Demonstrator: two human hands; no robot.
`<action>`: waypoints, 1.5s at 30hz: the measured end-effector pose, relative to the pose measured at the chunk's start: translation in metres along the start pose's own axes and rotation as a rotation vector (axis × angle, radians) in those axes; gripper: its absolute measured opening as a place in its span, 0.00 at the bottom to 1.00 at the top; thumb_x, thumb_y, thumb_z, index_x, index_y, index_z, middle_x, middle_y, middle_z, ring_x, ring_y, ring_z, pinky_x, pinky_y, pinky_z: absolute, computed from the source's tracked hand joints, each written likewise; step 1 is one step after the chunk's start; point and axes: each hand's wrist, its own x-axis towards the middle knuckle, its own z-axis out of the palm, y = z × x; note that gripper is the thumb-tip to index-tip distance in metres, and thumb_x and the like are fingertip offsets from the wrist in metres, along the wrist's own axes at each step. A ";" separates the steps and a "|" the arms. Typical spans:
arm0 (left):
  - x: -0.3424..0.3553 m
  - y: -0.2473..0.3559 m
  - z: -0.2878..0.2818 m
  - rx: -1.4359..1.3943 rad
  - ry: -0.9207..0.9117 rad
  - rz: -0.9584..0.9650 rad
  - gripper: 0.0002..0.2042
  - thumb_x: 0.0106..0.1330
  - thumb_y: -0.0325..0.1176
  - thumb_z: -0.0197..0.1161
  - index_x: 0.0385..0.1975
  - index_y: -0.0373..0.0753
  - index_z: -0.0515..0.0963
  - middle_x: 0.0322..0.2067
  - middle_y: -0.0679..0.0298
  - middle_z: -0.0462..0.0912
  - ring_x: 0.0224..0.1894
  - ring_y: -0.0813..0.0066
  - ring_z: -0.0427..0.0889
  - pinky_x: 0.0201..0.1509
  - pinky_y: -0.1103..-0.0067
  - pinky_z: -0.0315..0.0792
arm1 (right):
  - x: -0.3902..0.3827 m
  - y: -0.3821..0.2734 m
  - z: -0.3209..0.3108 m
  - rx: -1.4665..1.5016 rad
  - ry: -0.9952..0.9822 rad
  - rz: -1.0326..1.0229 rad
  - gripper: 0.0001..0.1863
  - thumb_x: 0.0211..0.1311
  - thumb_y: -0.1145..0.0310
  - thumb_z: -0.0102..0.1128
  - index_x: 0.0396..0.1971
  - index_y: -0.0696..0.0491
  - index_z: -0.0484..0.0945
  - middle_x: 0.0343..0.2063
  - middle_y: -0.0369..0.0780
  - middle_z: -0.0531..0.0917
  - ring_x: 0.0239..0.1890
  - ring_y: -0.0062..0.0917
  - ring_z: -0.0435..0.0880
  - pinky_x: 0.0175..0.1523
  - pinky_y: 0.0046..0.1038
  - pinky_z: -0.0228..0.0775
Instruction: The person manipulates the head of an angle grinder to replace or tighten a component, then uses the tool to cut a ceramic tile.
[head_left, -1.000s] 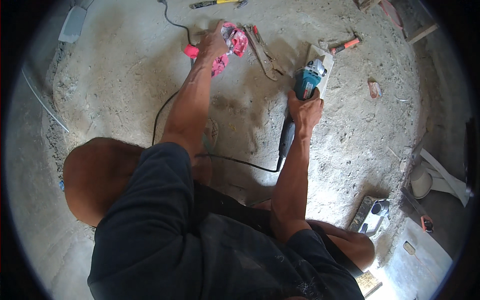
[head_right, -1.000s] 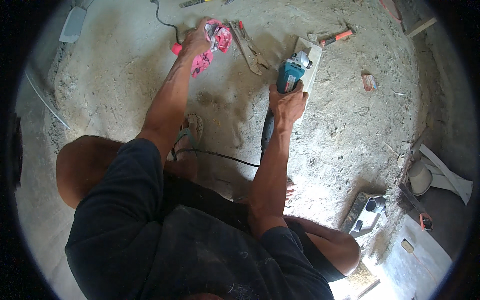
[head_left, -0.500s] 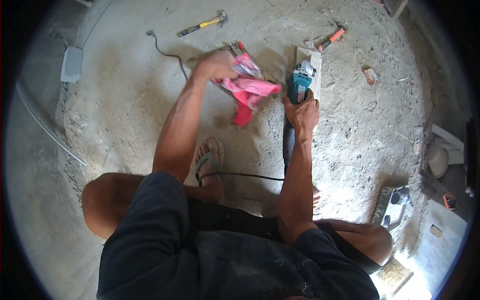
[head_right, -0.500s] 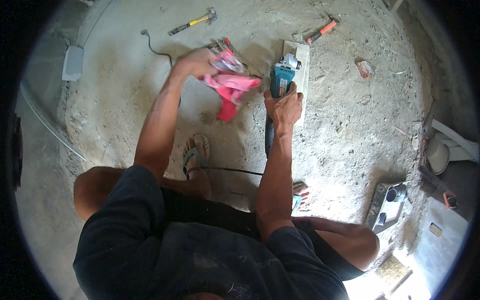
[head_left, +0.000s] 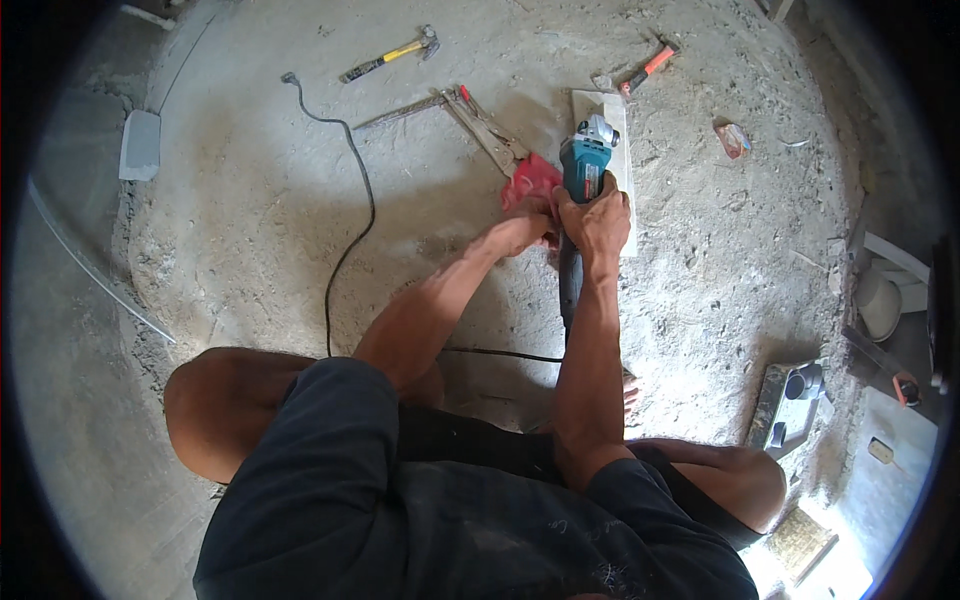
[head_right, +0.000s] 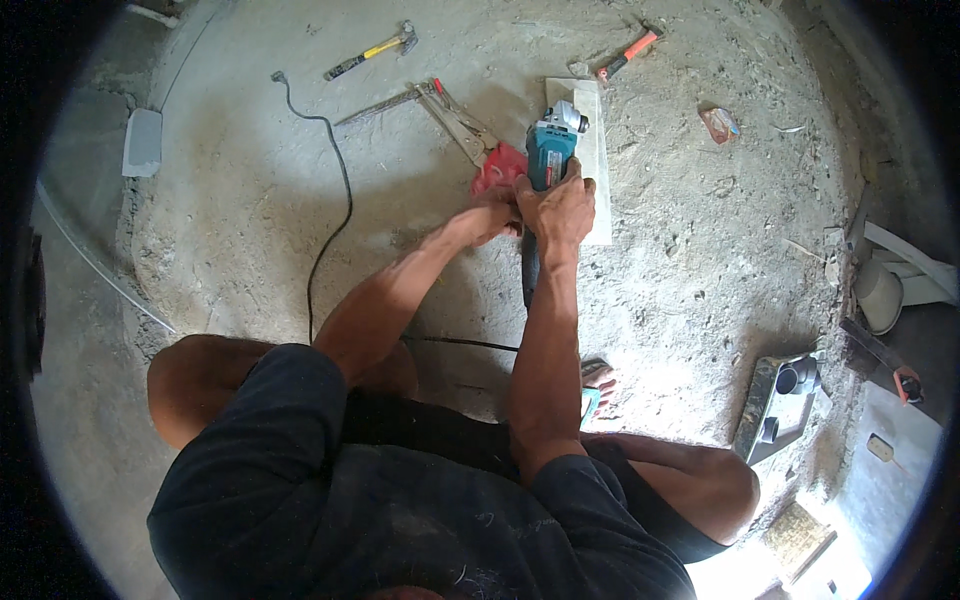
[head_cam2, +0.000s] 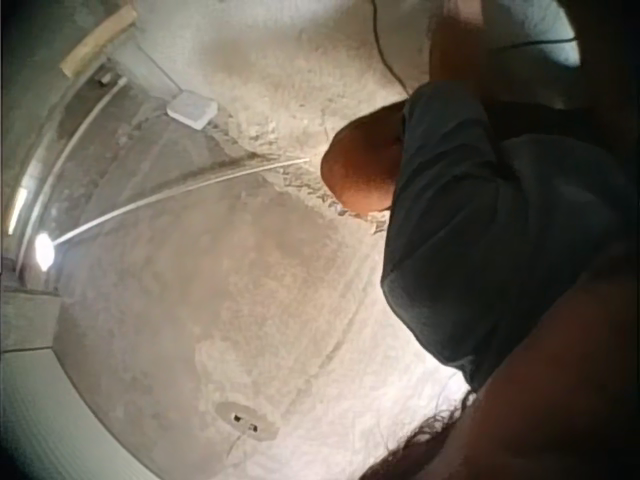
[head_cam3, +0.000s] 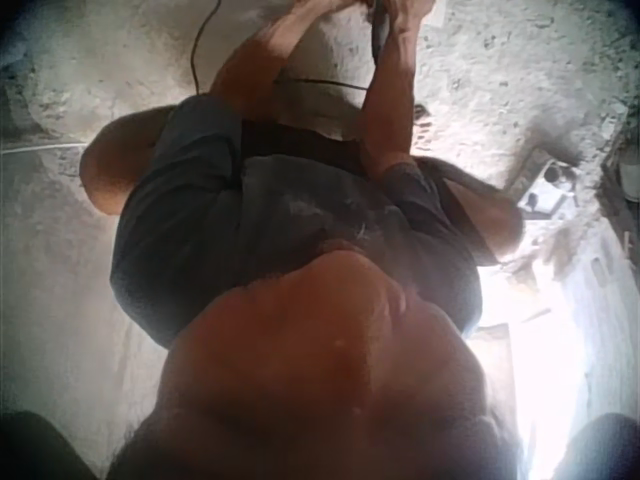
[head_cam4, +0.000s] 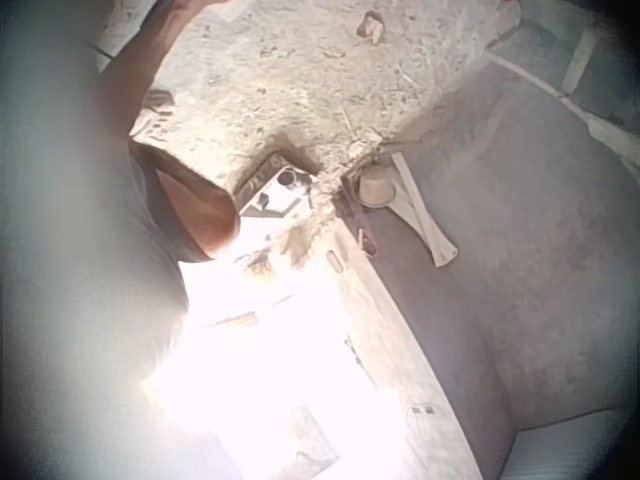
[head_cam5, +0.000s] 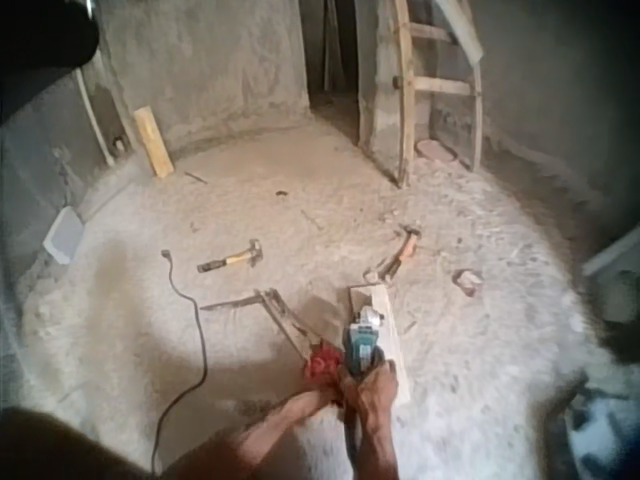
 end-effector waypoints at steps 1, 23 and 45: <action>0.000 0.001 0.007 -0.391 -0.150 -0.134 0.04 0.64 0.24 0.58 0.34 0.34 0.79 0.28 0.61 0.82 0.30 0.69 0.82 0.34 0.70 0.75 | 0.001 0.005 -0.001 0.000 0.000 0.024 0.42 0.43 0.51 0.74 0.57 0.60 0.74 0.45 0.56 0.80 0.51 0.52 0.81 0.58 0.45 0.74; 0.001 0.037 0.043 -0.718 -0.108 -0.143 0.17 0.69 0.36 0.62 0.55 0.37 0.75 0.48 0.65 0.83 0.45 0.73 0.83 0.52 0.75 0.77 | 0.033 0.045 -0.011 0.279 0.141 -0.007 0.19 0.56 0.58 0.66 0.41 0.56 0.86 0.30 0.55 0.87 0.35 0.47 0.88 0.45 0.41 0.80; 0.006 0.052 0.092 -0.047 0.360 -0.067 0.47 0.63 0.45 0.70 0.73 0.30 0.46 0.57 0.50 0.76 0.54 0.65 0.79 0.54 0.70 0.76 | 0.057 0.135 -0.004 0.582 -0.101 0.025 0.24 0.65 0.61 0.67 0.56 0.58 0.81 0.41 0.47 0.89 0.41 0.21 0.85 0.47 0.25 0.77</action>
